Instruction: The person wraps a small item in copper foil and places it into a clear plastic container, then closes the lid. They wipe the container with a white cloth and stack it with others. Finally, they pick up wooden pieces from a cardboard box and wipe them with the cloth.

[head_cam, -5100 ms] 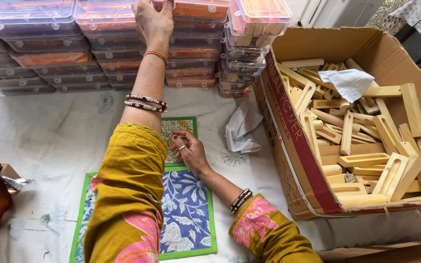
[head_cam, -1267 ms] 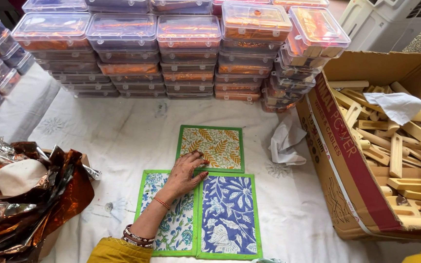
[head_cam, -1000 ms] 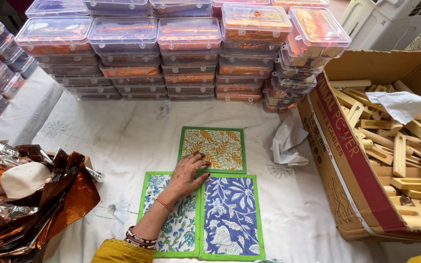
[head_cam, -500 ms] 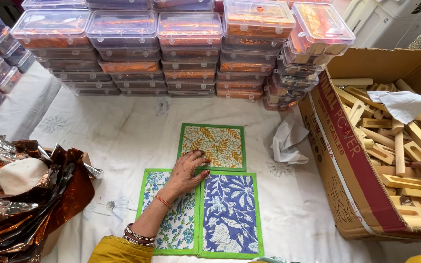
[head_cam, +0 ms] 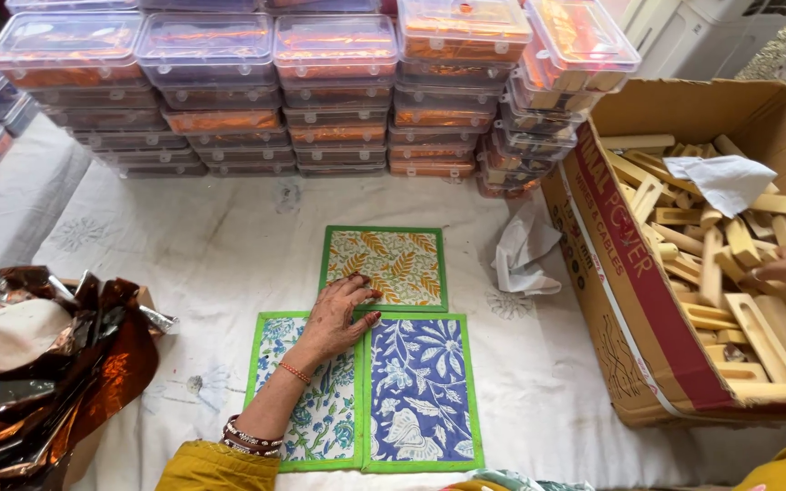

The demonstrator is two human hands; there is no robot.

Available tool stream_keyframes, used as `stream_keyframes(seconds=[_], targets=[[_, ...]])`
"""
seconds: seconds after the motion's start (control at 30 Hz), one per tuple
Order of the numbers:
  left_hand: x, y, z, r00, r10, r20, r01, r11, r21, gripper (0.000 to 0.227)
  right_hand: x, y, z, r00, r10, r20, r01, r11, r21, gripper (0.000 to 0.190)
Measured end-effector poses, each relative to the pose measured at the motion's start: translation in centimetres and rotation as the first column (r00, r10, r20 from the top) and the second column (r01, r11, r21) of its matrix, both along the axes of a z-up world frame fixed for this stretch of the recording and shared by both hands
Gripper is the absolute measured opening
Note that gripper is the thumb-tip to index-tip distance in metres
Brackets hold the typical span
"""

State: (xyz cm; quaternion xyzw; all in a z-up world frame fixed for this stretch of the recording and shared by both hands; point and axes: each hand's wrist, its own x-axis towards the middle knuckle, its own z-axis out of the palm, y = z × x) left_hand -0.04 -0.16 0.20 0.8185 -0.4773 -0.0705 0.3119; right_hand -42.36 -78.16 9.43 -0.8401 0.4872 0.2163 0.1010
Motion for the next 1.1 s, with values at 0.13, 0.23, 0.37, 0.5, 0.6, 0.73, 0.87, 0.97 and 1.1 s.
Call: stream_keyframes(seconds=[0.13, 0.23, 0.37, 0.5, 0.6, 0.73, 0.87, 0.97, 1.1], targets=[[0.1, -0.1, -0.8, 1.0, -0.008, 0.028, 0.009, 1.0, -0.013, 0.04, -0.4, -8.4, -10.7, 0.999, -0.037, -0.008, 0.037, 0.999, 0.029, 0.08], [0.2, -0.1, -0.8, 1.0, -0.008, 0.024, 0.008, 1.0, -0.025, 0.04, 0.3, -6.4, -9.8, 0.993, -0.115, -0.034, 0.117, 0.991, 0.062, 0.078], [0.2, -0.1, -1.0, 1.0, 0.007, 0.025, -0.006, 0.999, -0.031, 0.039, 2.4, -1.3, -6.1, 0.997, -0.02, -0.077, 0.021, 1.0, 0.011, 0.099], [0.2, -0.1, -0.8, 1.0, -0.002, 0.029, 0.002, 1.0, -0.019, 0.038, 5.4, 5.2, -0.8, 0.986, -0.074, 0.151, 0.049, 0.986, 0.159, 0.093], [0.5, -0.2, -1.3, 0.999, -0.002, 0.046, 0.004, 0.999, -0.04, 0.039, 7.2, 12.9, 6.4, 0.922, -0.114, 0.37, 0.058, 0.986, 0.158, 0.099], [0.3, -0.1, -0.8, 0.999, -0.01, 0.037, 0.011, 1.0, -0.025, 0.04, 7.3, 14.6, 8.1, 0.752, -0.26, 0.606, 0.093, 0.951, 0.293, 0.102], [0.3, -0.2, -0.7, 0.999, -0.012, 0.045, 0.013, 1.0, -0.026, 0.04, 7.3, 14.2, 7.7, 0.671, -0.249, 0.698, -0.012, 0.938, 0.346, 0.101], [0.4, -0.2, -0.9, 0.999, -0.01, 0.046, 0.011, 1.0, -0.014, 0.04, 7.5, 13.9, 7.0, 0.72, -0.2, 0.665, -0.01, 0.955, 0.297, 0.097], [0.5, -0.1, -1.2, 0.998, -0.019, 0.062, 0.022, 0.999, -0.037, 0.041, 8.3, 15.3, 6.9, 0.814, -0.147, 0.561, -0.031, 0.955, 0.295, 0.081]])
